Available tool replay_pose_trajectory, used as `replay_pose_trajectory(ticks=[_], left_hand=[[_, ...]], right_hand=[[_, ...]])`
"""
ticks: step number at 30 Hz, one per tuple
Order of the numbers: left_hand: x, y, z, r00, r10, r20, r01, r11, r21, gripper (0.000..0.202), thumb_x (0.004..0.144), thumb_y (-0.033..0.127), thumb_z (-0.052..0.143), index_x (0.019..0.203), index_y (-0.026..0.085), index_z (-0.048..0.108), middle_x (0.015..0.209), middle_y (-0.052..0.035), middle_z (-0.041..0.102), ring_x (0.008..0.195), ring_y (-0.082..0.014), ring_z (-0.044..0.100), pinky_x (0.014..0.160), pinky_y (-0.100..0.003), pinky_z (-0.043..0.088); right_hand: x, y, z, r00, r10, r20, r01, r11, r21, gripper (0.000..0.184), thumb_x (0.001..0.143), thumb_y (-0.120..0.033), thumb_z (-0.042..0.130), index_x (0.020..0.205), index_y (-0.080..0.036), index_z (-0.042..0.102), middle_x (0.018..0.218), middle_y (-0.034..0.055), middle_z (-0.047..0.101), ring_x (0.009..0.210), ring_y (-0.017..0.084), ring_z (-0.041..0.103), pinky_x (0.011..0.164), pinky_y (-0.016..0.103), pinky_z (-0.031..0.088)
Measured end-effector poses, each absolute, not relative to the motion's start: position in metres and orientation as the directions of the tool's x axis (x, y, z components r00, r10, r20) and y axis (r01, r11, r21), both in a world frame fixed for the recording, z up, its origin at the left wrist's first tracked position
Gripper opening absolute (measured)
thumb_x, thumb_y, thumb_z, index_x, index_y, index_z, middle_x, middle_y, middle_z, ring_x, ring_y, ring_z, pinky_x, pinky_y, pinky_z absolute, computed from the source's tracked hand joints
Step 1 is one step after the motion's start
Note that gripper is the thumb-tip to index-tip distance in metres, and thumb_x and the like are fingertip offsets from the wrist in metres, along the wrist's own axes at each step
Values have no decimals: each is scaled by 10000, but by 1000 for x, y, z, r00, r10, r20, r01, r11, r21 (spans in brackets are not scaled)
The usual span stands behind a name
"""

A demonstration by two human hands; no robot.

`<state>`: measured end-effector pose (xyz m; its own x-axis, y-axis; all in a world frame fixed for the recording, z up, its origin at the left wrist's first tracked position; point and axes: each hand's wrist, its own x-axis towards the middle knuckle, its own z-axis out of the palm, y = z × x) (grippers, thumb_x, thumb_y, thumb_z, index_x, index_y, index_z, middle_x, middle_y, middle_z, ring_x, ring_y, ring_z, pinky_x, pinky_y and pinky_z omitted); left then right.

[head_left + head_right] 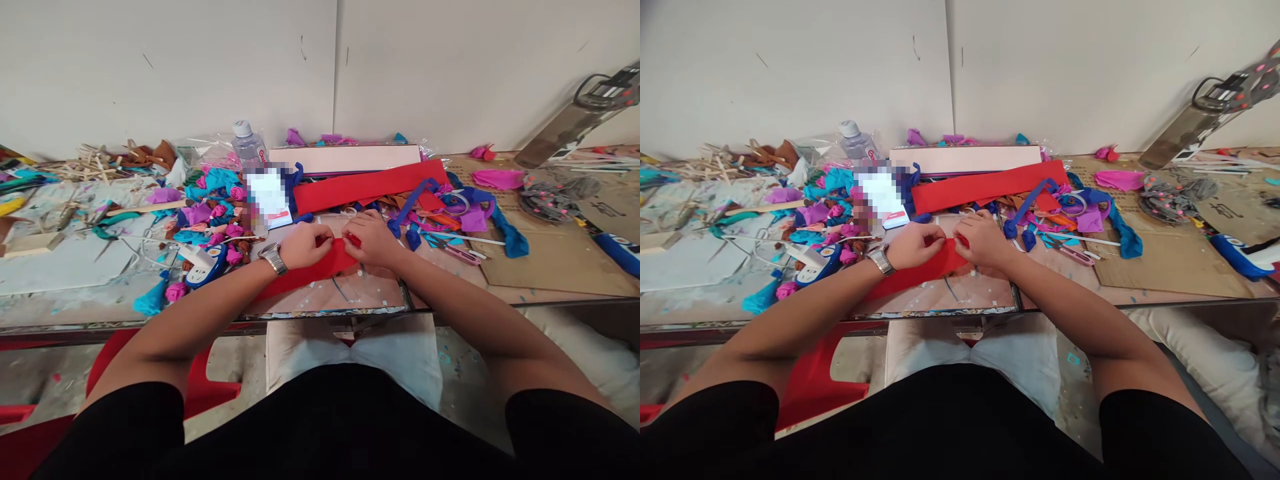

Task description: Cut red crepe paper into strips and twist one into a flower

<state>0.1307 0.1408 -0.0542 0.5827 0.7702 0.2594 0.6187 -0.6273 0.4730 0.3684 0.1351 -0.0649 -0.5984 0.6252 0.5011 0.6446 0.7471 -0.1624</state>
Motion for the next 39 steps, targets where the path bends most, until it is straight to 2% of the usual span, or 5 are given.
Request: replay_pose_trajectory(ticks=[6, 15, 20, 31, 39], left_hand=[[131, 140, -54, 567, 778, 269, 625, -620, 475, 217, 912, 292, 566, 880, 196, 758, 768, -21, 733, 666, -158, 582, 676, -308, 388], [132, 142, -54, 647, 729, 223, 503, -628, 594, 251, 926, 307, 553, 912, 170, 763, 808, -23, 746, 708, -146, 604, 706, -288, 432], [131, 143, -49, 638, 748, 182, 516, -591, 620, 271, 917, 328, 553, 809, 164, 740, 697, -1, 672, 637, -130, 531, 640, -278, 386], [130, 146, -52, 653, 745, 133, 524, -572, 632, 251, 883, 322, 559, 824, 162, 744, 645, 19, 603, 603, -122, 469, 612, -285, 329], [130, 149, -51, 641, 763, 86, 466, -475, 746, 235, 821, 321, 556, 767, 146, 704, 619, 34, 549, 592, -106, 406, 573, -259, 303]], right_hand=[[369, 133, -63, -605, 615, 506, 612, 765, -198, 140, 934, -190, 562, 952, -205, 700, 985, 78, 785, 964, 268, 663, 965, 455, 364], [367, 133, -65, -630, 588, 507, 598, 784, -165, 168, 1006, -286, 601, 936, -225, 742, 977, 68, 818, 953, 269, 688, 987, 483, 380], [368, 134, -67, -630, 562, 536, 587, 796, -144, 163, 1017, -292, 606, 991, -224, 752, 991, 63, 825, 951, 262, 703, 985, 476, 394], [368, 135, -65, -643, 542, 541, 559, 815, -152, 204, 1034, -289, 589, 999, -259, 788, 978, 49, 824, 947, 248, 702, 992, 474, 409], [370, 136, -68, -642, 533, 551, 538, 825, -172, 215, 1036, -284, 596, 1031, -275, 811, 995, 52, 813, 957, 246, 703, 1001, 471, 443]])
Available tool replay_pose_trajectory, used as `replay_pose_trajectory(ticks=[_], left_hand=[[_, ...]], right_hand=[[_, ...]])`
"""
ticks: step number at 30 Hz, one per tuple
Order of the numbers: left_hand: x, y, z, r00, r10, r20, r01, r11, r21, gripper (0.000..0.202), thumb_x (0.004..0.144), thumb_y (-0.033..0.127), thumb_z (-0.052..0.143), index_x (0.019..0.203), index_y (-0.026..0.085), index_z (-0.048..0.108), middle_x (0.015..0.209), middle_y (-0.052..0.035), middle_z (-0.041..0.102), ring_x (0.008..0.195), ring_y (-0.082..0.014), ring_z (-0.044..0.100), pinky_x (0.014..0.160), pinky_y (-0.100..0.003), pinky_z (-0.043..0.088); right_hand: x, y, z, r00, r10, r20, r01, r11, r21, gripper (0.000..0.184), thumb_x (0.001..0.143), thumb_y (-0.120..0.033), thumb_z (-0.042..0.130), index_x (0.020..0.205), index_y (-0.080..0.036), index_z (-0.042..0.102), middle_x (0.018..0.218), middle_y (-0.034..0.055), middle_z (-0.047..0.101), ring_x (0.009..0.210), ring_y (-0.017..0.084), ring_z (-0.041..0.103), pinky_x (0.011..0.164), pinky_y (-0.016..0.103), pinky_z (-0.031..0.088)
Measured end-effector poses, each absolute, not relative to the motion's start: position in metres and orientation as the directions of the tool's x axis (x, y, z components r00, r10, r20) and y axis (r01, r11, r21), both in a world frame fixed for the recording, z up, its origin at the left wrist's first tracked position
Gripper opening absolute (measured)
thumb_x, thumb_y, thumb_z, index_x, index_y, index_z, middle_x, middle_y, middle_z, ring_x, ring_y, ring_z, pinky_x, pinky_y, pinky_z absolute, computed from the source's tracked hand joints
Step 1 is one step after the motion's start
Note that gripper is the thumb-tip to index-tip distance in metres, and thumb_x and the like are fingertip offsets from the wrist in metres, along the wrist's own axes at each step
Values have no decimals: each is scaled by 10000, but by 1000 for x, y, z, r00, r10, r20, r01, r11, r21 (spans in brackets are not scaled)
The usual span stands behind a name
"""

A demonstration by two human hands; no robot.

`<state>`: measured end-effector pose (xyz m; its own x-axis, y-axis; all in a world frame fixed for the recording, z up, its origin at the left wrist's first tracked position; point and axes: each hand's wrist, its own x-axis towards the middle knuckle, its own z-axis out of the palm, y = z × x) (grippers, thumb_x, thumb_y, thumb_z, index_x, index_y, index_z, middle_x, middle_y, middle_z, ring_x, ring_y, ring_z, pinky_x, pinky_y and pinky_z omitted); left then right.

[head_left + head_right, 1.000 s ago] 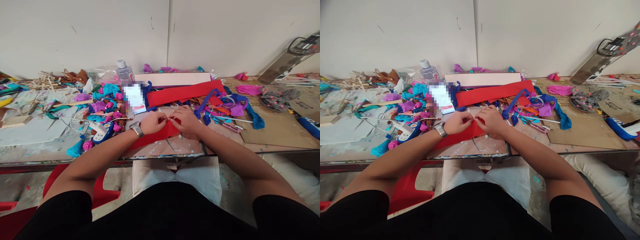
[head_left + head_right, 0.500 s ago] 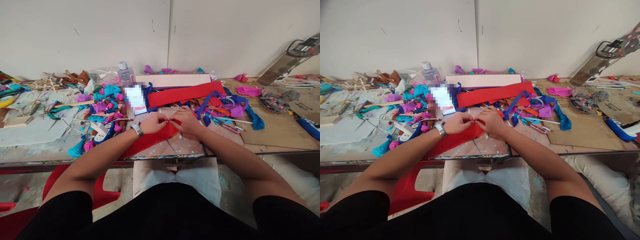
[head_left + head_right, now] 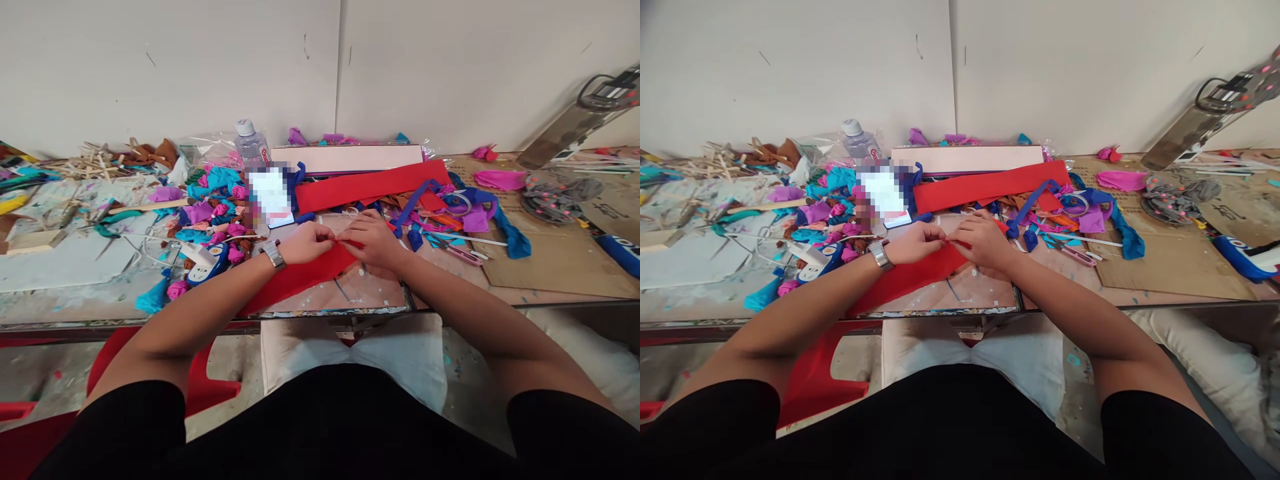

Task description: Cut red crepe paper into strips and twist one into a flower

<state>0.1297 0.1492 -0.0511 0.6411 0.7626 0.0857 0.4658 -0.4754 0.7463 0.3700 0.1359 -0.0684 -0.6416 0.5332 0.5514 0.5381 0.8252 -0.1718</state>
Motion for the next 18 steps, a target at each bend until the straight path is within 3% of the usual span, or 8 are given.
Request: replay_pose_trajectory(ticks=[9, 18], left_hand=[[130, 154, -52, 635, 771, 51, 421, -400, 814, 372, 898, 472, 563, 802, 145, 715, 680, 20, 570, 669, -131, 450, 650, -282, 348], [131, 153, -53, 610, 789, 74, 434, -410, 802, 347, 875, 462, 600, 828, 144, 729, 697, 17, 613, 651, -122, 459, 643, -272, 368]], right_hand=[[370, 135, -68, -647, 516, 562, 534, 832, -149, 206, 1037, -287, 600, 1045, -264, 805, 1012, 61, 809, 966, 254, 705, 1020, 482, 438], [371, 137, -71, -627, 546, 556, 554, 814, -175, 196, 1036, -318, 601, 1071, -263, 787, 1037, 63, 813, 994, 260, 707, 1030, 476, 424]])
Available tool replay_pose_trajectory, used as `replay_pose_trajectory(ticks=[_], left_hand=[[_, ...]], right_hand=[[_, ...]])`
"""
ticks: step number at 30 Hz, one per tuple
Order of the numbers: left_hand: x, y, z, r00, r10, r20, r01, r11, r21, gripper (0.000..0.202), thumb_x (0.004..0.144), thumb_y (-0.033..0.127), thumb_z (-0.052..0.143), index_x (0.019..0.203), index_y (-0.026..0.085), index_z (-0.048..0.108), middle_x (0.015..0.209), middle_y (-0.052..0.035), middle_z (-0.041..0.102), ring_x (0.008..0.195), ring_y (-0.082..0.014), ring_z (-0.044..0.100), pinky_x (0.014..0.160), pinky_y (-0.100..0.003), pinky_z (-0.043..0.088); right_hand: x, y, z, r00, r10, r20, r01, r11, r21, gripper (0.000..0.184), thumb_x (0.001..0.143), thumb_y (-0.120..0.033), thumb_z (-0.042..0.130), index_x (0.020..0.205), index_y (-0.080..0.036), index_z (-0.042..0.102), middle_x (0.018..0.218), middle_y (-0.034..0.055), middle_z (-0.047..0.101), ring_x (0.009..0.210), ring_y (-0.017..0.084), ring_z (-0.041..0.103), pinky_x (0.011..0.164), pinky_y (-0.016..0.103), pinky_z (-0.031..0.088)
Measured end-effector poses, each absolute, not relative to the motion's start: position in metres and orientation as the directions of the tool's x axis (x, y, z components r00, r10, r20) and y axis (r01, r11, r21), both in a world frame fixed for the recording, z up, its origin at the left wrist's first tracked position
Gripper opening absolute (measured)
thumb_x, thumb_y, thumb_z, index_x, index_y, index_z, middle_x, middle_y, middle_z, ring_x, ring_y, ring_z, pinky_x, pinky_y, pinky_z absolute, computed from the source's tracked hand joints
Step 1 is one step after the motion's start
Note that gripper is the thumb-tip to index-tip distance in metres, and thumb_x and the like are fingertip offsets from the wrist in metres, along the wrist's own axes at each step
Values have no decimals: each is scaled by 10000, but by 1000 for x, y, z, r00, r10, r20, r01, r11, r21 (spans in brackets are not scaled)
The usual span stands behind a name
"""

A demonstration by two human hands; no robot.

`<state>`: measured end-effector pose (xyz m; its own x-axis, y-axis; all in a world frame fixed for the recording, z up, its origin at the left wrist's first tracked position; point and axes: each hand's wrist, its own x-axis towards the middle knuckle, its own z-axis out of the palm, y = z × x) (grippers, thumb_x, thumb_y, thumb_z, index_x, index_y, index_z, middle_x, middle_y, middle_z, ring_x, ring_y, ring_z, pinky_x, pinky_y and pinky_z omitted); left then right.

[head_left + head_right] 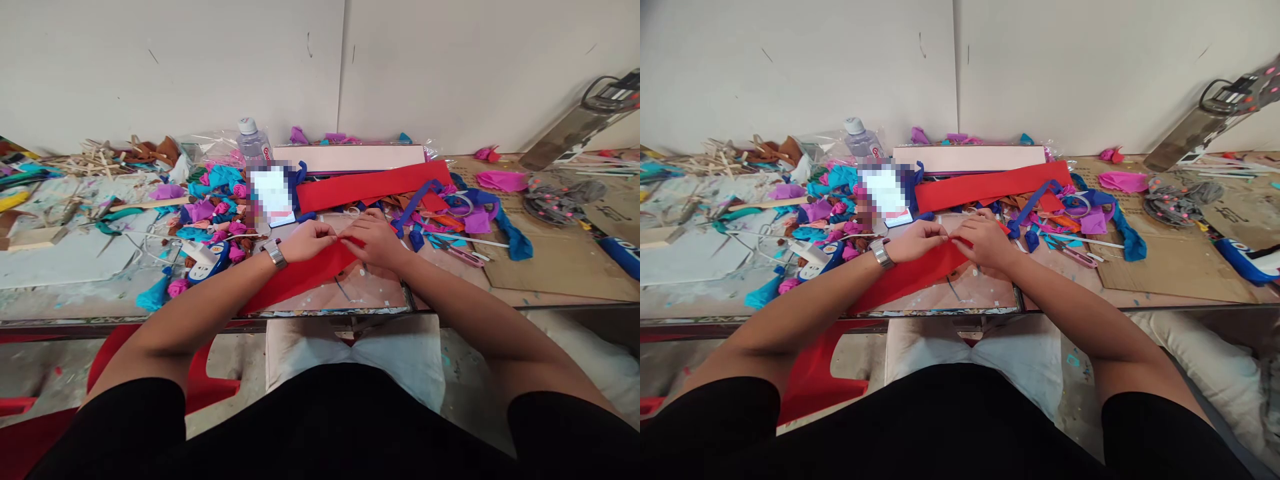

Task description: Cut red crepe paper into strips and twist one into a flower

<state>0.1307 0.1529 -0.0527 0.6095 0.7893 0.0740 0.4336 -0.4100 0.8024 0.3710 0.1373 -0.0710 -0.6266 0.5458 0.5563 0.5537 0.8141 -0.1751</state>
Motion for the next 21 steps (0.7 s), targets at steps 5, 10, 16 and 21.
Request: replay_pose_trajectory(ticks=[5, 10, 16, 21], left_hand=[[132, 151, -52, 608, 789, 85, 429, -417, 802, 379, 891, 482, 594, 854, 136, 744, 705, 5, 631, 639, -121, 466, 622, -268, 366], [132, 151, -54, 605, 790, 99, 416, -420, 807, 348, 879, 461, 627, 863, 134, 747, 702, 7, 645, 632, -115, 470, 611, -258, 358], [132, 150, -55, 592, 797, 124, 434, -445, 784, 338, 899, 453, 613, 860, 144, 744, 710, 5, 659, 640, -118, 489, 608, -257, 366], [132, 151, -56, 594, 794, 131, 430, -450, 782, 337, 904, 442, 601, 869, 141, 751, 723, 1, 671, 646, -118, 498, 619, -256, 380]], right_hand=[[370, 136, -71, -633, 533, 561, 564, 814, -137, 210, 1055, -324, 580, 1028, -249, 774, 1009, 59, 812, 971, 253, 703, 1030, 480, 403], [368, 134, -68, -624, 545, 560, 577, 805, -140, 198, 1050, -315, 583, 1014, -248, 767, 998, 57, 811, 969, 258, 694, 1012, 476, 396], [367, 135, -69, -626, 555, 548, 593, 795, -128, 190, 1054, -308, 568, 1012, -242, 740, 1019, 61, 804, 969, 260, 678, 1008, 479, 373], [367, 134, -68, -621, 553, 556, 592, 795, -130, 178, 1054, -290, 572, 1008, -235, 735, 1038, 57, 807, 973, 255, 677, 989, 475, 370]])
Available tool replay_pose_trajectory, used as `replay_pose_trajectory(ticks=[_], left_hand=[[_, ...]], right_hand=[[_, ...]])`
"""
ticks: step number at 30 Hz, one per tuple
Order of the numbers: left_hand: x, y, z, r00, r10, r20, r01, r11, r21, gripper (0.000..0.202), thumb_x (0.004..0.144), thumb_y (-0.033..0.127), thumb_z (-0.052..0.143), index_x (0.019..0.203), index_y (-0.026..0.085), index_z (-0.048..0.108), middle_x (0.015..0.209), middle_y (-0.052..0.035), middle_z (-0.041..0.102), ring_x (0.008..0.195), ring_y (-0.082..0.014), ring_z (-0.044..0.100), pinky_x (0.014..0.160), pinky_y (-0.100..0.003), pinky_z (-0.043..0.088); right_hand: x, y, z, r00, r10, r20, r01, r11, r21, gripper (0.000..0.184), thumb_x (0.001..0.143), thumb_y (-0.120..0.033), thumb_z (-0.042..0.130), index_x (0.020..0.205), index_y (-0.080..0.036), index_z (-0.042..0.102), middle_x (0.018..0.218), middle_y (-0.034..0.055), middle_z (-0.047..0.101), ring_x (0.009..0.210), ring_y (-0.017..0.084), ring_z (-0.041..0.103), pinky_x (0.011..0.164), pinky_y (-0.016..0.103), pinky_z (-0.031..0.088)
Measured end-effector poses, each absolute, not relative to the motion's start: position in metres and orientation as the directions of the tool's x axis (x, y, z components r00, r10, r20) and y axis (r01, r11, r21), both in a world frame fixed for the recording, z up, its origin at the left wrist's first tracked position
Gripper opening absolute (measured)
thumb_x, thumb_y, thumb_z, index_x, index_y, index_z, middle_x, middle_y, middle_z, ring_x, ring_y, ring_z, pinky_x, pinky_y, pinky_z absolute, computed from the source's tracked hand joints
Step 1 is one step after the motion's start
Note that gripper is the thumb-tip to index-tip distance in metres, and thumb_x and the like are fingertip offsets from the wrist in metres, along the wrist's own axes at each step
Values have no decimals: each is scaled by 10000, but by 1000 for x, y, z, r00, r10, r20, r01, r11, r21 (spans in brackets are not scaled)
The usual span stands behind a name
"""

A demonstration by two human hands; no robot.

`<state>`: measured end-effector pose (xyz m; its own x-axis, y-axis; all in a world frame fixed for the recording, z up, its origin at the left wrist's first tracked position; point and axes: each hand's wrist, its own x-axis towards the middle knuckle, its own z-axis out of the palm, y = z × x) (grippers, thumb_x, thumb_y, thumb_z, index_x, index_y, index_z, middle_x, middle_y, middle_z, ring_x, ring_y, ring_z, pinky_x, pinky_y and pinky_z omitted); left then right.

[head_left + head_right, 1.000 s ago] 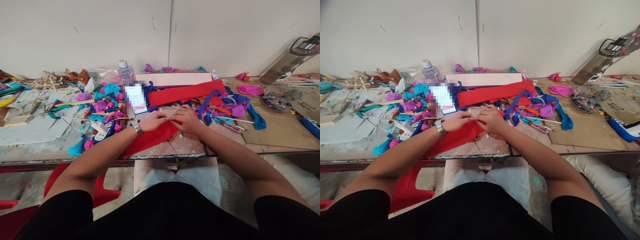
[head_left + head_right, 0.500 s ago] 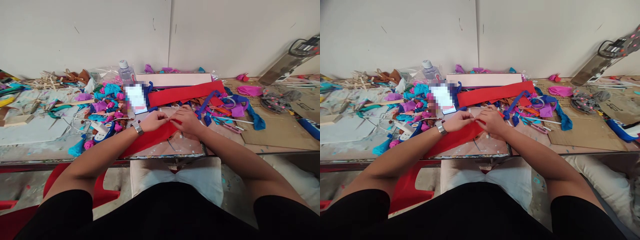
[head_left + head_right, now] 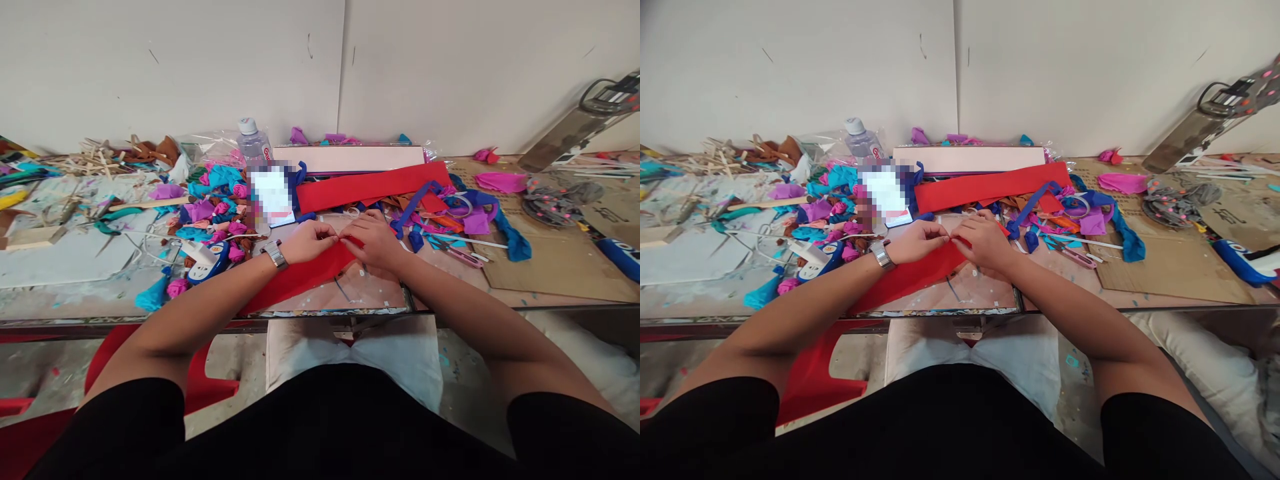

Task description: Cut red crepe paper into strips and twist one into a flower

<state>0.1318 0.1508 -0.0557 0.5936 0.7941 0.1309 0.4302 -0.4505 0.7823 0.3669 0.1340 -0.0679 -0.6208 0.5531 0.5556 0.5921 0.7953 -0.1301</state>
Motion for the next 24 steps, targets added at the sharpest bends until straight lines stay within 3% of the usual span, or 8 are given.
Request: replay_pose_trajectory(ticks=[12, 24], left_hand=[[132, 146, -54, 580, 796, 174, 509, -521, 685, 320, 940, 402, 553, 876, 163, 755, 777, -22, 729, 686, -146, 573, 662, -284, 408], [136, 131, -51, 577, 752, 319, 640, -659, 395, 252, 978, 313, 537, 946, 193, 756, 858, -61, 769, 736, -192, 642, 699, -322, 419]], right_hand=[[367, 134, -68, -619, 551, 560, 604, 790, -109, 132, 1026, -251, 595, 976, -230, 715, 1009, 55, 806, 980, 267, 689, 990, 482, 377], [365, 131, -65, -609, 571, 551, 620, 776, -119, 130, 1023, -269, 571, 953, -220, 669, 973, 78, 775, 956, 274, 649, 982, 469, 372]])
